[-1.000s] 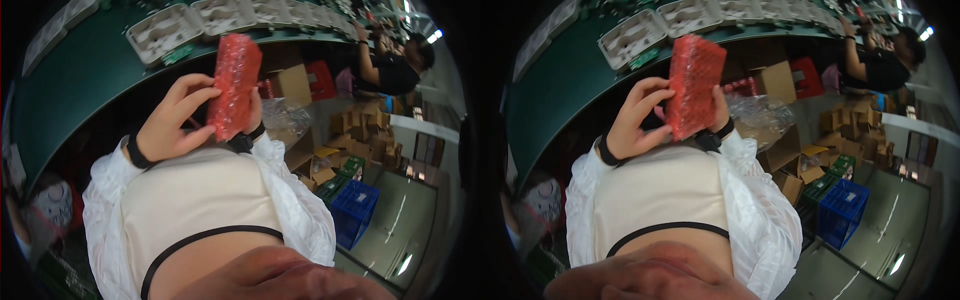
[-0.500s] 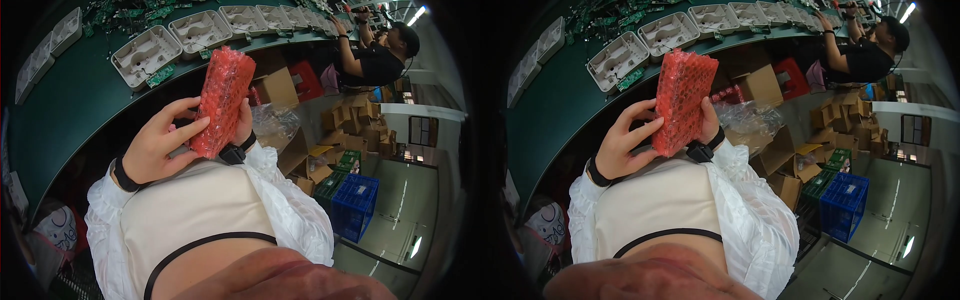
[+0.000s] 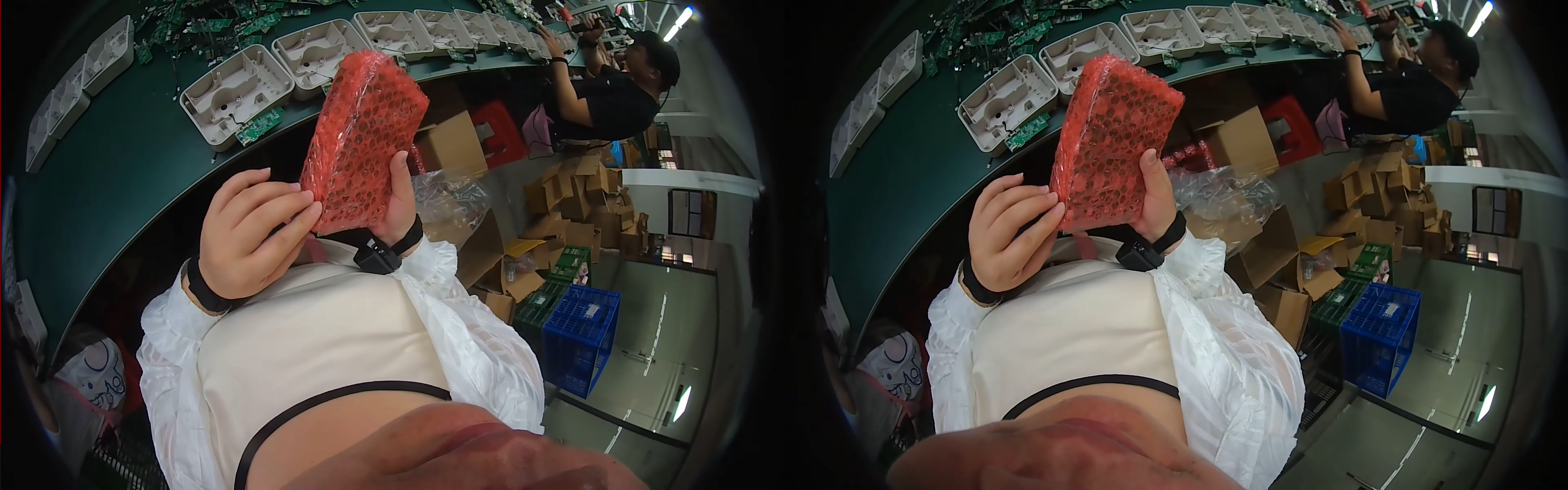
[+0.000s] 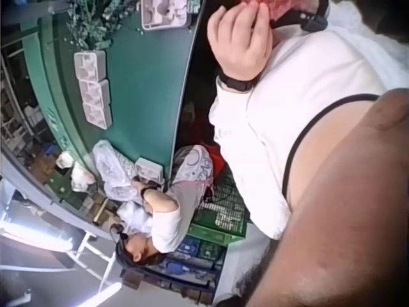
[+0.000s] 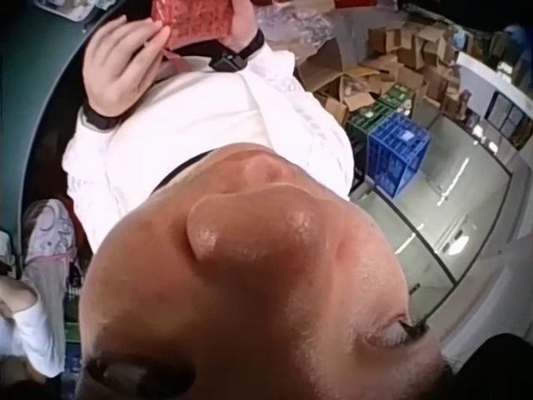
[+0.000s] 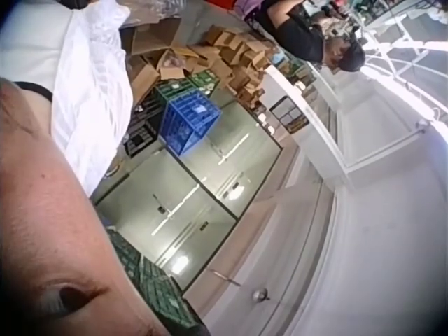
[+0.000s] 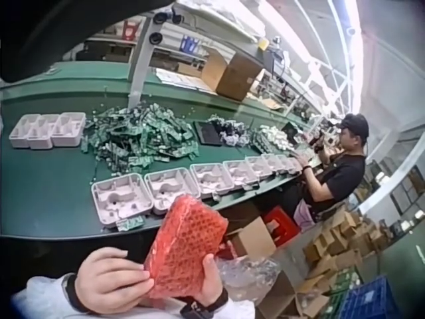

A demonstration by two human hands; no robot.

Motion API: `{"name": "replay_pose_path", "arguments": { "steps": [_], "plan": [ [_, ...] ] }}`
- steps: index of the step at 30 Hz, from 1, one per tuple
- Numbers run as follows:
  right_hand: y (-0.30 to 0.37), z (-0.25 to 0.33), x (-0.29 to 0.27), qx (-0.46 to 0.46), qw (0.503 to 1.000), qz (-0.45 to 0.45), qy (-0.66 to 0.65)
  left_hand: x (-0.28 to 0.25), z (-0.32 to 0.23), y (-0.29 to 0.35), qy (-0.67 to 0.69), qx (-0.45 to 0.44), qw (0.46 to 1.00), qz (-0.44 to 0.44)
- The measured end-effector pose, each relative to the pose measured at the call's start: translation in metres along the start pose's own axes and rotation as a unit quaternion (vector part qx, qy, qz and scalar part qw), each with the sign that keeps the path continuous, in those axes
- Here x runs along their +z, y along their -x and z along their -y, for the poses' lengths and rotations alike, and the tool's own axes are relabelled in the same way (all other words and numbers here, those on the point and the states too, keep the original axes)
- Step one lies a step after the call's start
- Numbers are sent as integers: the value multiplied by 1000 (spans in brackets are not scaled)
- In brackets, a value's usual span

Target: The person unwraps a stack of circuit boards from bubble wrap, picks up a bundle of wires, and inserts the wires into a circuit board before placing it into a plastic housing.

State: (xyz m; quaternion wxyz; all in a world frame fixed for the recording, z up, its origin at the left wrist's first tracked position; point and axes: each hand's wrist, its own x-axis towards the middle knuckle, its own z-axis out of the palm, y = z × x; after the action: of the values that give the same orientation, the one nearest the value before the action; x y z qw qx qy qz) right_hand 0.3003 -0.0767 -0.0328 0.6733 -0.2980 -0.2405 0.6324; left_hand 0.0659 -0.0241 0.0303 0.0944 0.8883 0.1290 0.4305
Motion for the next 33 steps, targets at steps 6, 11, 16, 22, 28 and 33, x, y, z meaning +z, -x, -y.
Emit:
{"name": "replay_pose_path", "arguments": {
  "steps": [6,11,16,22,28,33],
  "plan": [
    [-1,2,-8,9,1000,-4,-23,0,4,-4,46,-11,999,8],
    [-2,2,-12,25,999,-12,-30,-3,9,-3,78,-37,995,45],
    [-1,8,-9,6,999,-19,29,-11,16,-8,80,-17,992,96],
    [-1,28,-15,29,997,-29,67,-2,17,-10,195,-65,970,130],
    [2,45,-37,72,992,-6,100,15,12,-1,363,-156,915,85],
    [-1,41,-35,34,999,-19,9,21,15,-7,292,-100,948,79]
  ]
}}
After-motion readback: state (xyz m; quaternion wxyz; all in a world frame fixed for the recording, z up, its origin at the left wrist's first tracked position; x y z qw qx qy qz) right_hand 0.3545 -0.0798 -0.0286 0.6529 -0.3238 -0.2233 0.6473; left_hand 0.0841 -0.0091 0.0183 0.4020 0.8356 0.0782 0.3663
